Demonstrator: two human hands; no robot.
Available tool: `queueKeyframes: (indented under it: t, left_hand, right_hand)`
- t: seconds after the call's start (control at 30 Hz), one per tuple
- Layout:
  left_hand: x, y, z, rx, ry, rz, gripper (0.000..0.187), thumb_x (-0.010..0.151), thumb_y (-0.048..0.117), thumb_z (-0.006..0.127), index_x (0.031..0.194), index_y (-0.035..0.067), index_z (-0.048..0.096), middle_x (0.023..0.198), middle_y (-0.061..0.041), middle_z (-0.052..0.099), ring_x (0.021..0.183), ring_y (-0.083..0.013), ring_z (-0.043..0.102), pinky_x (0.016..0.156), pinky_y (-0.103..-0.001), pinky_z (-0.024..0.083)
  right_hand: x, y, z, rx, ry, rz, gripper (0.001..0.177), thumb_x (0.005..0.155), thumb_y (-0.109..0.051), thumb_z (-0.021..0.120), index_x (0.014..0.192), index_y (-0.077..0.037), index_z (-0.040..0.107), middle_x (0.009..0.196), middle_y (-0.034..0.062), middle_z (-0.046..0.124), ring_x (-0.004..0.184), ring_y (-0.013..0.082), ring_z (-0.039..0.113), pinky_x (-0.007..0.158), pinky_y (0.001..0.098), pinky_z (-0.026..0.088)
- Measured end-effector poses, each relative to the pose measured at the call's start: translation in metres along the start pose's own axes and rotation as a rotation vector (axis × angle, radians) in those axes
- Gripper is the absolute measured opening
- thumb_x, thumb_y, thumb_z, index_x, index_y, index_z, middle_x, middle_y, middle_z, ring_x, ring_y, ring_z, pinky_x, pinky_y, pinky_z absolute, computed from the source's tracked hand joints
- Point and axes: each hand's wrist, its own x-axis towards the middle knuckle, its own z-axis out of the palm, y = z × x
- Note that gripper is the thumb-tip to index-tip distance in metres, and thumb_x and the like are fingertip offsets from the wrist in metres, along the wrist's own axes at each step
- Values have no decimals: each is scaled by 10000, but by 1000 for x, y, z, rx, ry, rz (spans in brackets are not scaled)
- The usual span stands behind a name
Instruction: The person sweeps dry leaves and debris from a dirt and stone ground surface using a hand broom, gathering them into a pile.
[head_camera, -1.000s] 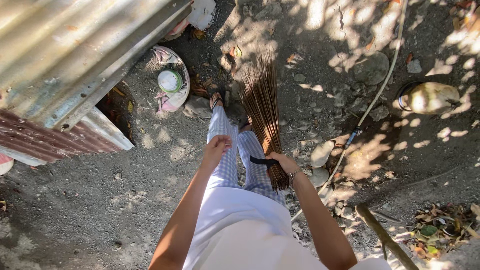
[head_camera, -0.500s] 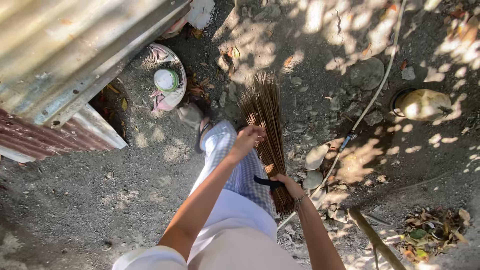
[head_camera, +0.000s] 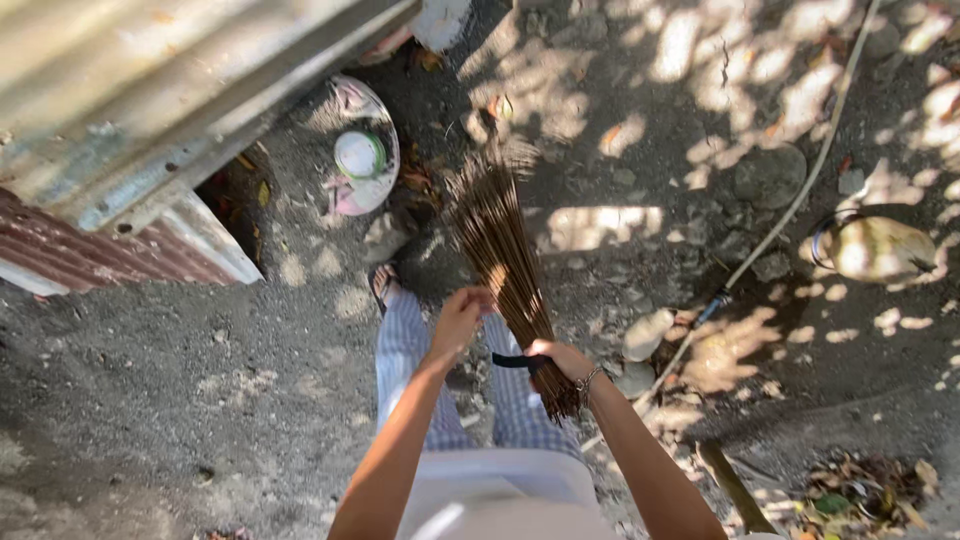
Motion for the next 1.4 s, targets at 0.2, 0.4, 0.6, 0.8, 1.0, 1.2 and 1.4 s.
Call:
queueKeyframes:
  t: [0.2, 0.4, 0.6, 0.8, 1.0, 1.2, 1.4]
  left_hand:
    - [-15, -72, -66, -79, 133, 21, 296, 969, -28, 441, 1186, 6, 638, 1087, -68, 714, 996, -182, 711, 830, -291, 540]
    - [-23, -93, -79, -74, 81, -72, 389, 905, -59, 401, 1187, 15, 657, 1119, -82, 733, 1011, -193, 711, 858, -297, 527]
    - [-21, -78, -83, -216, 363, -108, 274, 955, 6, 459, 1120, 34, 676, 1080, -68, 728, 973, -166, 692, 856, -303, 527]
    - [5, -101, -102, -185, 408, -136, 262, 979, -1, 452, 1076, 57, 688, 993, -41, 670, 867, -131, 574, 748, -311, 449]
    - [-3, -74, -124, -55, 294, -114, 285, 920, -15, 446, 1050, 50, 691, 1010, -32, 699, 939, -118, 624, 778, -256, 458]
    - [0, -83, -154, -58, 312, -141, 330, 899, -38, 438, 1081, 25, 706, 1033, -62, 704, 921, -150, 622, 804, -266, 491]
    - [-18, -63, -168, -5, 294, -206, 320, 885, -46, 419, 1033, 21, 695, 1022, -63, 717, 954, -149, 653, 800, -281, 474]
  right_hand:
    - [79, -46, 47, -23, 6, 66, 336, 917, -343, 683, 1009, -19, 668, 798, 193, 700, 589, 276, 673, 511, 400, 561]
    - [151, -110, 51, -269, 158, 124, 313, 869, -385, 705, 997, -115, 609, 798, 154, 668, 590, 249, 641, 540, 367, 564]
    - [151, -16, 63, -166, 234, -174, 312, 812, -377, 780, 909, -80, 794, 759, 84, 747, 520, 169, 556, 458, 316, 434]
    - [190, -54, 72, -10, 30, -115, 229, 890, -275, 706, 915, -48, 701, 757, 90, 657, 600, 199, 624, 555, 347, 523]
    - [209, 26, 68, -593, 49, -796, 245, 966, -286, 612, 954, -65, 717, 833, 47, 647, 778, 144, 621, 738, 294, 499]
    - [224, -33, 69, 100, -472, -346, 219, 910, -294, 697, 925, -78, 729, 881, 60, 723, 768, 185, 672, 767, 345, 525]
    - [202, 4, 72, -57, 158, -425, 300, 871, -277, 688, 1015, -24, 761, 888, 133, 733, 776, 203, 714, 714, 345, 570]
